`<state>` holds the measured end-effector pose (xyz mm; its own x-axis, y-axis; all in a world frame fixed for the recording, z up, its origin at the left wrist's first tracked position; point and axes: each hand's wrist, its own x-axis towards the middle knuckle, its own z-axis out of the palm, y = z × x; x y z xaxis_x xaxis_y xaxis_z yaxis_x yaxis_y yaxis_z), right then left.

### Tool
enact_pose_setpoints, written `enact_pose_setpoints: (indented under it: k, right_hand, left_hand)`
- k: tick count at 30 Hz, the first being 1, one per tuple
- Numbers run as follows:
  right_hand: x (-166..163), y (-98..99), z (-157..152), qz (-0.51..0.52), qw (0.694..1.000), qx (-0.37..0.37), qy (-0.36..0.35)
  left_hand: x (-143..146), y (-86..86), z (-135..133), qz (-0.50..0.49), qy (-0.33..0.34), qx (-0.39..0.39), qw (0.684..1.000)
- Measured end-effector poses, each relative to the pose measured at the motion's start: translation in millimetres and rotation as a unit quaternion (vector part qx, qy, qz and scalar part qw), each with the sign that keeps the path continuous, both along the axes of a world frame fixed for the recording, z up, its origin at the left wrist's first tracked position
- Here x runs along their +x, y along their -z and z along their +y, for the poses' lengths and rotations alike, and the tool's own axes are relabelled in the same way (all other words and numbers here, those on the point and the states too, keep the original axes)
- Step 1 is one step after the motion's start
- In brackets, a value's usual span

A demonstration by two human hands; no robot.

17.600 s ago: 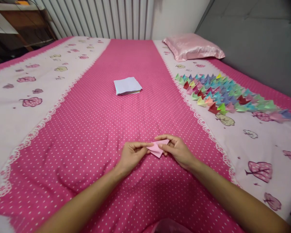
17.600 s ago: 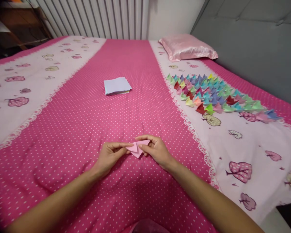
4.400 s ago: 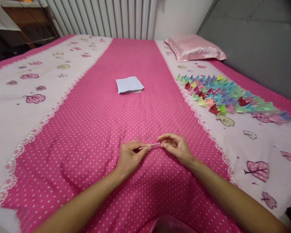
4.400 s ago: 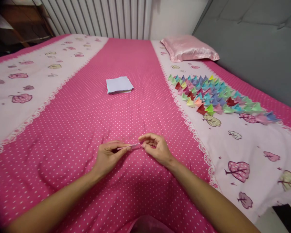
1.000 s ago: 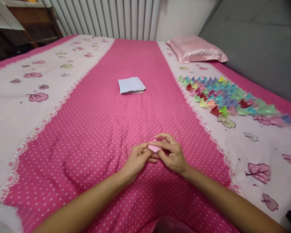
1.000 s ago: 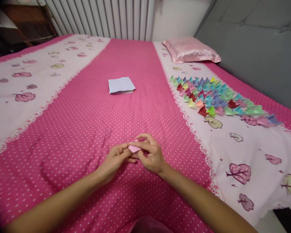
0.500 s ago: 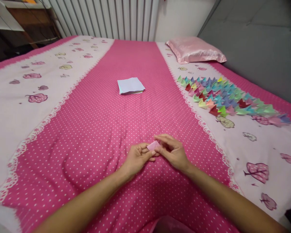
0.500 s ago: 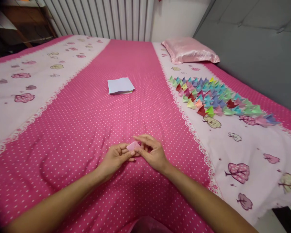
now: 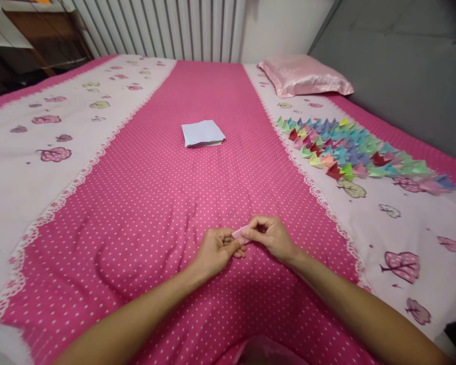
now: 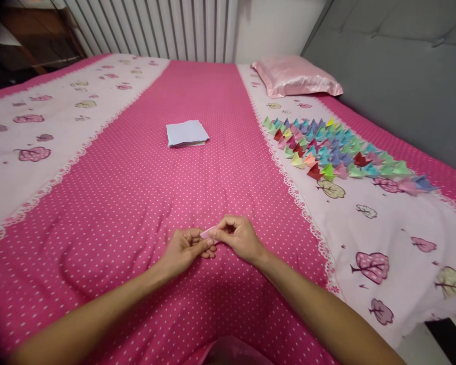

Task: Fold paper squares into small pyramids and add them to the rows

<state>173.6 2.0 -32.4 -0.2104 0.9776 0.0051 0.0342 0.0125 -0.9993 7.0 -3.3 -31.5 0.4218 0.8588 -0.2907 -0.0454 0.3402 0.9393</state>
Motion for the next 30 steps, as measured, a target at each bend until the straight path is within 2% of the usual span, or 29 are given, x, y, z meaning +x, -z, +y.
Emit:
enact_pose_setpoints:
  k: [10,14,22,26,30]
  right_hand:
    - [-6,0.6,4,0.055,0.995,-0.068,0.036]
    - [-4,1.2,5,0.056,0.994,-0.087,0.048]
    - [0,2.6,5,0.089,0.991,-0.097,-0.007]
    - [1,2.1,5,0.084,0.991,-0.100,-0.008]
    - [2,3.1,5,0.070,0.993,-0.097,-0.019]
  left_hand:
    - [2,-3.6,3,-0.002,-0.020,-0.047,0.999]
    - [2,-4.0,3,-0.002,-0.017,-0.042,0.999]
    - [-1,-4.7,2,-0.004,-0.008,-0.016,1.000]
    - [-2,-5.7,3,0.029,0.005,0.022,0.999]
    - [-9,-7.2,4,0.133,0.007,0.130,0.983]
